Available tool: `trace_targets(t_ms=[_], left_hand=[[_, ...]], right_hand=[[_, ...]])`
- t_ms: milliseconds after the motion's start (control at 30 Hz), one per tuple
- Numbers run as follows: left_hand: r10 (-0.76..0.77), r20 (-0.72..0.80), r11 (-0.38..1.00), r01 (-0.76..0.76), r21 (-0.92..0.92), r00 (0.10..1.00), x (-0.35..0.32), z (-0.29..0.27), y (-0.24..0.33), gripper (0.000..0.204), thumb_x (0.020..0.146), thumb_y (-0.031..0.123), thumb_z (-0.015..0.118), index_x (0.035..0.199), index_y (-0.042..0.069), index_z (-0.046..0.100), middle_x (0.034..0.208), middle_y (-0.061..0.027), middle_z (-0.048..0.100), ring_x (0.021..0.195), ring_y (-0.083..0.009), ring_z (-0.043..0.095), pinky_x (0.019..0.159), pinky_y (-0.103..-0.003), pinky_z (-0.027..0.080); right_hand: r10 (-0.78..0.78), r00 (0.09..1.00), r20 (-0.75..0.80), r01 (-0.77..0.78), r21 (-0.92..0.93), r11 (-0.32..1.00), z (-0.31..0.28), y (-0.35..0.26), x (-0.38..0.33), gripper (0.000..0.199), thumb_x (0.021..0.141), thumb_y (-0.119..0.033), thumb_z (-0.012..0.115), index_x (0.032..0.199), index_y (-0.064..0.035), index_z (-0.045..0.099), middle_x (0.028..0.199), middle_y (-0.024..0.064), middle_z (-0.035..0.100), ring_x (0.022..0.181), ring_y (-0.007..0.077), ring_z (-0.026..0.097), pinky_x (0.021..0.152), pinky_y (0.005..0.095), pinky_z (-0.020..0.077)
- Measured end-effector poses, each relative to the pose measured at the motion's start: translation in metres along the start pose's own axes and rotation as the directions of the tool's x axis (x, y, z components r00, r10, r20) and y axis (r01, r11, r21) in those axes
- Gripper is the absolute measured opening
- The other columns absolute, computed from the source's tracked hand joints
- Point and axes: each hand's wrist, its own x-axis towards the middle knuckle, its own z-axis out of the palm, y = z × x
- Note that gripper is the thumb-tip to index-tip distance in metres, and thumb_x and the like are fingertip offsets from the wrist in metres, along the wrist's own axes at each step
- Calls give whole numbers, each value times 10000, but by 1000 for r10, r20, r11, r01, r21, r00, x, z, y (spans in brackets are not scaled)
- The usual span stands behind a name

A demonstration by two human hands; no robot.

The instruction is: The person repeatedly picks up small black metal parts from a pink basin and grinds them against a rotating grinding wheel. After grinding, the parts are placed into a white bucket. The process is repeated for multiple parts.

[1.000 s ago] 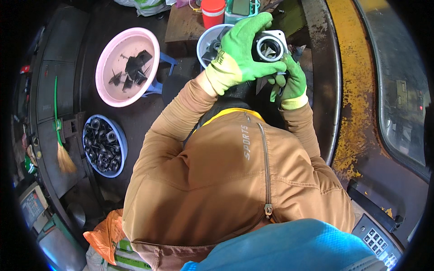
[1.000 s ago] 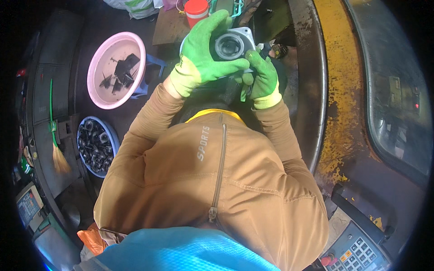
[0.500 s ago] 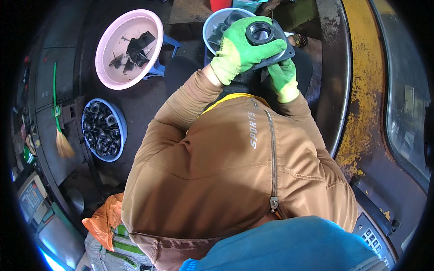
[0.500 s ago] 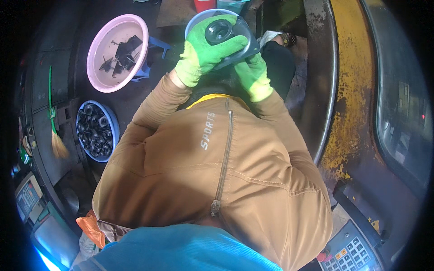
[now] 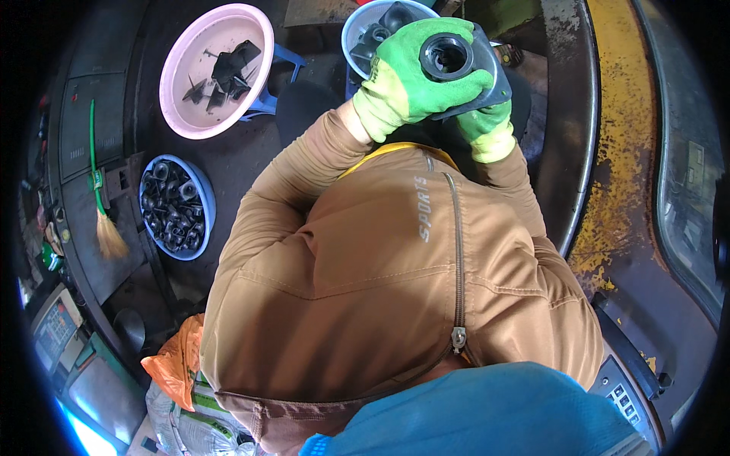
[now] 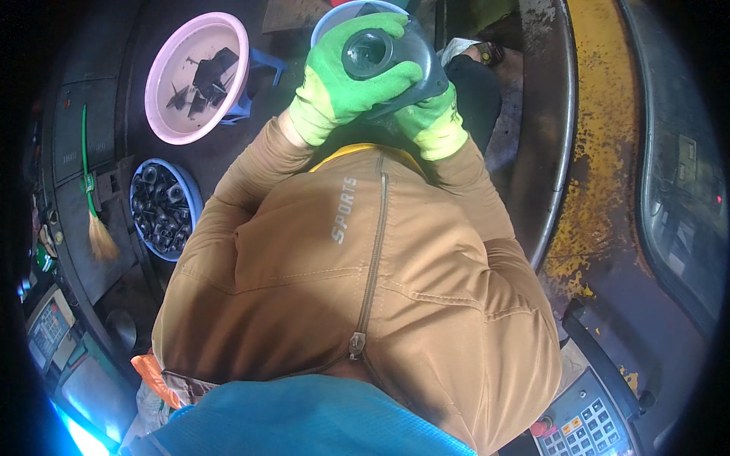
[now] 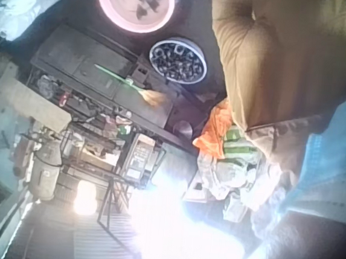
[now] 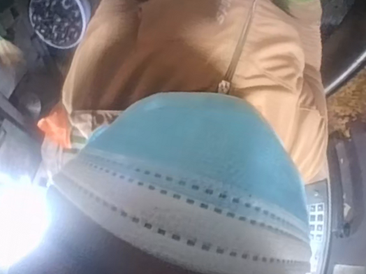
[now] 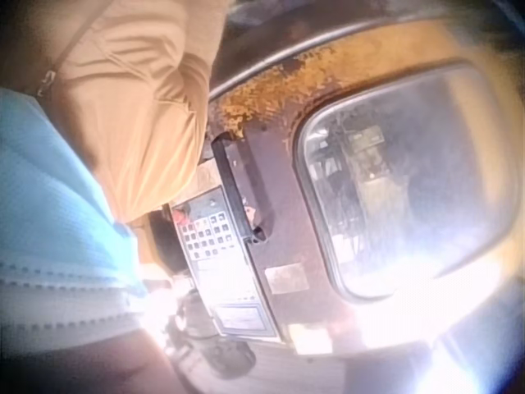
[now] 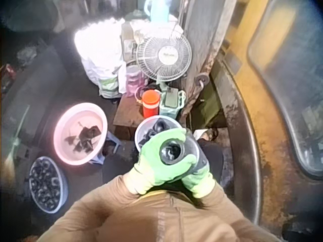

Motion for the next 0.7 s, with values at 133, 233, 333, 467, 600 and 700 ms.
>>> trace_targets(t_ms=[133, 233, 333, 467, 600, 700], left_hand=[[18, 117, 998, -11, -62, 993, 2, -8, -5, 471, 638, 247, 835, 1007, 29, 640, 1055, -122, 657, 922, -215, 646, 842, -325, 510], [20, 241, 996, 0, -84, 970, 3, -14, -4, 454, 648, 195, 821, 1031, 36, 636, 1074, -118, 650, 946, -206, 635, 852, -323, 504], [-25, 405, 992, 74, -105, 914, 6, -20, 1, 438, 664, 129, 795, 1058, 40, 626, 1110, -116, 633, 1014, -201, 607, 893, -338, 479], [137, 668, 980, -2, -200, 732, 15, -22, -4, 486, 633, 241, 780, 1057, 55, 630, 1137, -120, 630, 1084, -248, 574, 1005, -399, 386], [198, 816, 959, 63, -275, 543, 32, -29, -14, 480, 599, 210, 767, 1054, 102, 661, 1165, -79, 621, 1153, -269, 523, 1058, -413, 284], [118, 718, 990, -22, -142, 686, 44, -41, -8, 565, 627, 262, 751, 1139, 69, 610, 1268, -134, 539, 1177, -280, 497, 994, -416, 359]], right_hand=[[72, 976, 204, -61, -58, 996, -20, 0, 1, 348, 827, -139, 659, 1149, -37, 576, 1045, 100, 661, 937, 206, 649, 775, 313, 517], [156, 917, 368, -100, -168, 981, -32, 6, 1, 330, 838, -126, 640, 1148, -32, 576, 1017, 93, 666, 916, 184, 649, 767, 303, 518], [302, 827, 475, -546, 549, 632, -35, 13, 0, 367, 827, -126, 661, 1174, -43, 572, 1072, 94, 638, 947, 160, 623, 801, 281, 511], [-74, 829, 555, 73, 24, 997, -32, 19, 4, 472, 777, -157, 725, 1199, -39, 548, 1202, 95, 569, 1101, 196, 554, 907, 335, 478], [-179, 873, 453, 206, -9, 979, -12, 16, 9, 508, 743, -156, 757, 1189, -30, 550, 1182, 93, 581, 1082, 197, 563, 898, 338, 480], [-133, 914, 383, 173, -72, 982, -10, 11, 16, 525, 731, -127, 766, 1195, -21, 544, 1162, 99, 594, 1056, 190, 578, 891, 325, 483]])
